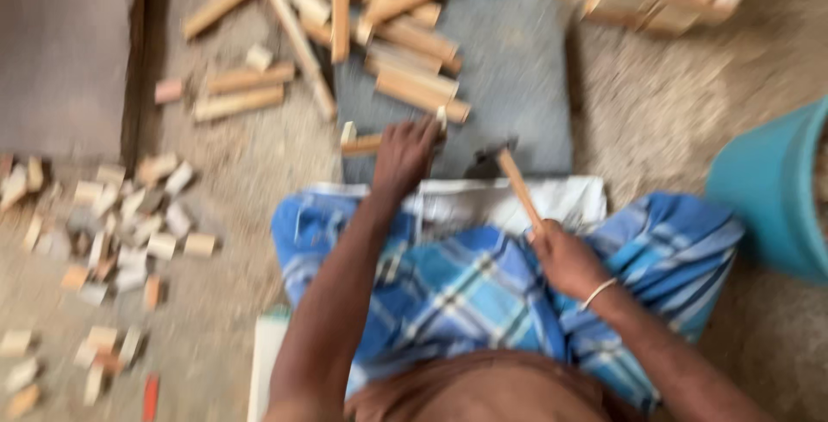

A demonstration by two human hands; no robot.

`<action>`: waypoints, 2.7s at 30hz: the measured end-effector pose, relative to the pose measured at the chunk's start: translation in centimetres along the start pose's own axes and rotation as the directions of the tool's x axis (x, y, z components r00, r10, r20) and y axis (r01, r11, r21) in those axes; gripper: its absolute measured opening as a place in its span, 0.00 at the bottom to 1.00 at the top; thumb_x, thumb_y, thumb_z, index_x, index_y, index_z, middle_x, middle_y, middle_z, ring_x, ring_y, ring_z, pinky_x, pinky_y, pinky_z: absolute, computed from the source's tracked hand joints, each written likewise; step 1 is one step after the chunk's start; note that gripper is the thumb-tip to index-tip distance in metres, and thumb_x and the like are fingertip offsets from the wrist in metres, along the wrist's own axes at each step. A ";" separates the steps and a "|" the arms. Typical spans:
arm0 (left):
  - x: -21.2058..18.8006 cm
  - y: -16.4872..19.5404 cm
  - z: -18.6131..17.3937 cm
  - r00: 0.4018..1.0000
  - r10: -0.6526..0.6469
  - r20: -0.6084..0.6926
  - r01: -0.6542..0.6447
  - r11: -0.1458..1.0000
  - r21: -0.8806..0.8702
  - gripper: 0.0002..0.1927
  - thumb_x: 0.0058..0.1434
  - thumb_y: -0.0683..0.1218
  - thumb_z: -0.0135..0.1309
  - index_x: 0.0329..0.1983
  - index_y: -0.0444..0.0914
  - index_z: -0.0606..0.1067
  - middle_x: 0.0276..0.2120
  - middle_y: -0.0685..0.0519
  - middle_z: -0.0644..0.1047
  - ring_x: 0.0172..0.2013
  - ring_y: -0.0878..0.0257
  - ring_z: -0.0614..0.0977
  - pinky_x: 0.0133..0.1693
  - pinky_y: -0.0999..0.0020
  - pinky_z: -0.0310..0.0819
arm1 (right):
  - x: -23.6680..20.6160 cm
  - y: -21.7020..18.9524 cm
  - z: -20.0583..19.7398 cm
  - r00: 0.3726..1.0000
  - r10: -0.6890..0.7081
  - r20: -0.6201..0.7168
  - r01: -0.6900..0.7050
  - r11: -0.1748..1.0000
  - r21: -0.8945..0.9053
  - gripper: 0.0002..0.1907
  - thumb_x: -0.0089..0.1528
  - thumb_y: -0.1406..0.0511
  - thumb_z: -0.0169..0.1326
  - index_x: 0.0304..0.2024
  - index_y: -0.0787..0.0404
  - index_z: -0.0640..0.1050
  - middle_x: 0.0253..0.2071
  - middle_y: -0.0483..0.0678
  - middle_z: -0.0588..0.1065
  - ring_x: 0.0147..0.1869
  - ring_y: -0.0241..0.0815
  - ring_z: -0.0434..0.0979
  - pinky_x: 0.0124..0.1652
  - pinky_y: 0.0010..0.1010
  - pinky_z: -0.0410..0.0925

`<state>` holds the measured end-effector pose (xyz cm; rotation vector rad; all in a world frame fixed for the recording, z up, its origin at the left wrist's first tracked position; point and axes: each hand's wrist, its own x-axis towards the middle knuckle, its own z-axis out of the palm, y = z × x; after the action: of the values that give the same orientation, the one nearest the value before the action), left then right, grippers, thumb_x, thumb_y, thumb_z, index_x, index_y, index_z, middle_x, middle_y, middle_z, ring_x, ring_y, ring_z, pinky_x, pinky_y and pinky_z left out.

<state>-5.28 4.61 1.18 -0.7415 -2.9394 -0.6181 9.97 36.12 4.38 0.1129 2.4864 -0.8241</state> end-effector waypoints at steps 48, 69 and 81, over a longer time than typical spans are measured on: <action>-2.6 -0.1 1.6 0.940 0.083 -0.330 -0.022 0.983 0.185 0.33 0.40 0.62 0.59 0.49 0.45 0.80 0.50 0.48 0.80 0.48 0.48 0.83 0.51 0.39 0.74 | -0.5 -0.7 -4.2 0.681 -0.187 -0.708 0.416 0.894 0.164 0.19 0.62 0.68 0.59 0.54 0.62 0.71 0.42 0.56 0.77 0.40 0.48 0.84 0.39 0.39 0.75; -3.1 5.4 -0.5 0.894 0.112 -0.434 -0.164 0.983 -0.084 0.35 0.42 0.51 0.67 0.55 0.36 0.74 0.56 0.42 0.75 0.55 0.43 0.77 0.54 0.47 0.71 | -2.1 -4.4 -6.0 0.552 -0.382 -0.741 0.659 0.744 0.108 0.18 0.64 0.73 0.58 0.55 0.65 0.71 0.54 0.56 0.76 0.49 0.44 0.84 0.46 0.30 0.81; -3.0 10.4 -6.4 0.861 -0.508 0.034 0.260 0.381 -0.887 0.17 0.65 0.50 0.62 0.45 0.31 0.75 0.34 0.50 0.78 0.36 0.65 0.78 0.40 0.63 0.76 | -1.7 -2.2 -0.5 0.812 -0.218 -0.542 0.318 0.943 0.096 0.30 0.60 0.64 0.62 0.64 0.62 0.70 0.62 0.61 0.71 0.66 0.60 0.70 0.63 0.43 0.66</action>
<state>1.87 9.21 10.48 0.1202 -2.3491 -2.1765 10.77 34.78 6.72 0.0520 2.9798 -1.2894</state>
